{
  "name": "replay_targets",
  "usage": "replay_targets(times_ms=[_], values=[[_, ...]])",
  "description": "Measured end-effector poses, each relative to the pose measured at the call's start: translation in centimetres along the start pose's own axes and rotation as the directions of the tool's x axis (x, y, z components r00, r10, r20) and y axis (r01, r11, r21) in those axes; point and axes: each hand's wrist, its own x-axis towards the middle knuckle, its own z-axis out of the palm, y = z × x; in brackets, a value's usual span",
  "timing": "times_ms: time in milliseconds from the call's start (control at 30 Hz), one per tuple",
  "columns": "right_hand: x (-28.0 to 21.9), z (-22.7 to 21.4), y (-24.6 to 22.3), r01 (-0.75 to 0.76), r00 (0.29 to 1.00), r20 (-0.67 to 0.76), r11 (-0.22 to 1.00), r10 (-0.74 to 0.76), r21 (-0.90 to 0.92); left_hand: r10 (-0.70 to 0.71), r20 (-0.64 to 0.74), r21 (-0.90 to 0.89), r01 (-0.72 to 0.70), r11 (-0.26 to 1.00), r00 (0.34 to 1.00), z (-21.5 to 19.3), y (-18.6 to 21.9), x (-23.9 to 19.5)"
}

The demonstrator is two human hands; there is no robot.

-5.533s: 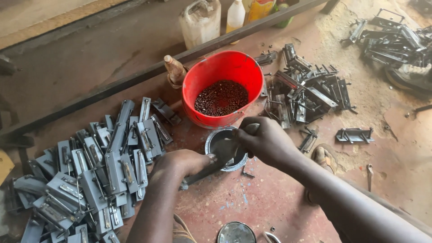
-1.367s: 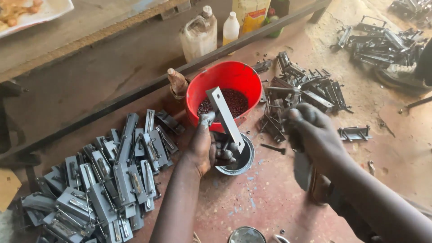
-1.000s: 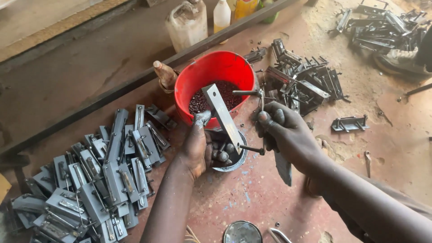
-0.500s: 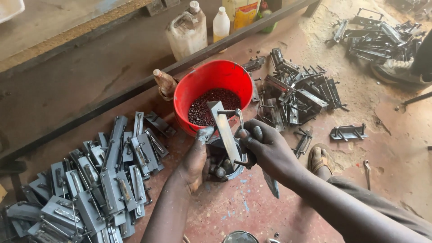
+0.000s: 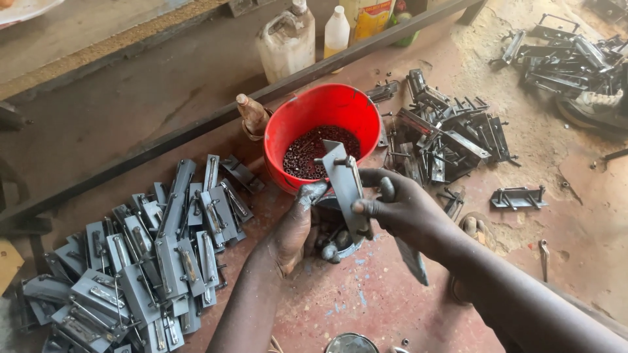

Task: Applying a coating or lubricant to metal brackets using a brush before assembly on a workshop floor.

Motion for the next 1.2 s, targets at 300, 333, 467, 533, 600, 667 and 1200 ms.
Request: replay_targets(times_ms=[300, 333, 467, 533, 600, 667, 1200], values=[[0.1, 0.3, 1.4, 0.043, 0.997, -0.039, 0.909, -0.065, -0.414, 0.471, -0.123, 0.435, -0.379, 0.817, 0.874, -2.2, -3.8, 5.6], [0.5, 0.4, 2.0, 0.048, 0.997, -0.029, 0.908, -0.066, -0.416, 0.474, -0.132, 0.432, -0.38, 0.818, 0.871, -1.2, -2.3, 3.7], [1.1, 1.3, 3.6, -0.04, 0.999, -0.042, 0.876, 0.023, -0.481, 0.154, -0.471, 0.703, 0.264, 0.66, 0.869, 0.3, 1.3, -1.1], [0.9, 1.9, 4.7, -0.073, 0.997, -0.032, 0.863, 0.066, -0.501, 0.208, -0.556, 0.725, 0.347, 0.595, 0.805, -0.8, 1.3, -1.3], [1.1, 2.6, 6.0, -0.082, 0.996, -0.013, 0.83, 0.09, -0.552, 0.406, -0.546, 0.789, 0.286, 0.544, 0.733, -2.6, 0.9, -0.5], [1.8, 3.6, 9.8, -0.091, 0.992, 0.015, 0.813, 0.122, -0.575, 0.507, -0.526, 0.806, 0.209, 0.555, 0.683, -2.1, 0.9, -0.9], [6.1, 26.5, 26.1, -0.23, 0.899, 0.031, 0.531, 0.437, -0.815, 0.395, -0.224, 0.883, 0.013, 0.47, 0.891, -3.4, 0.2, -6.5]])
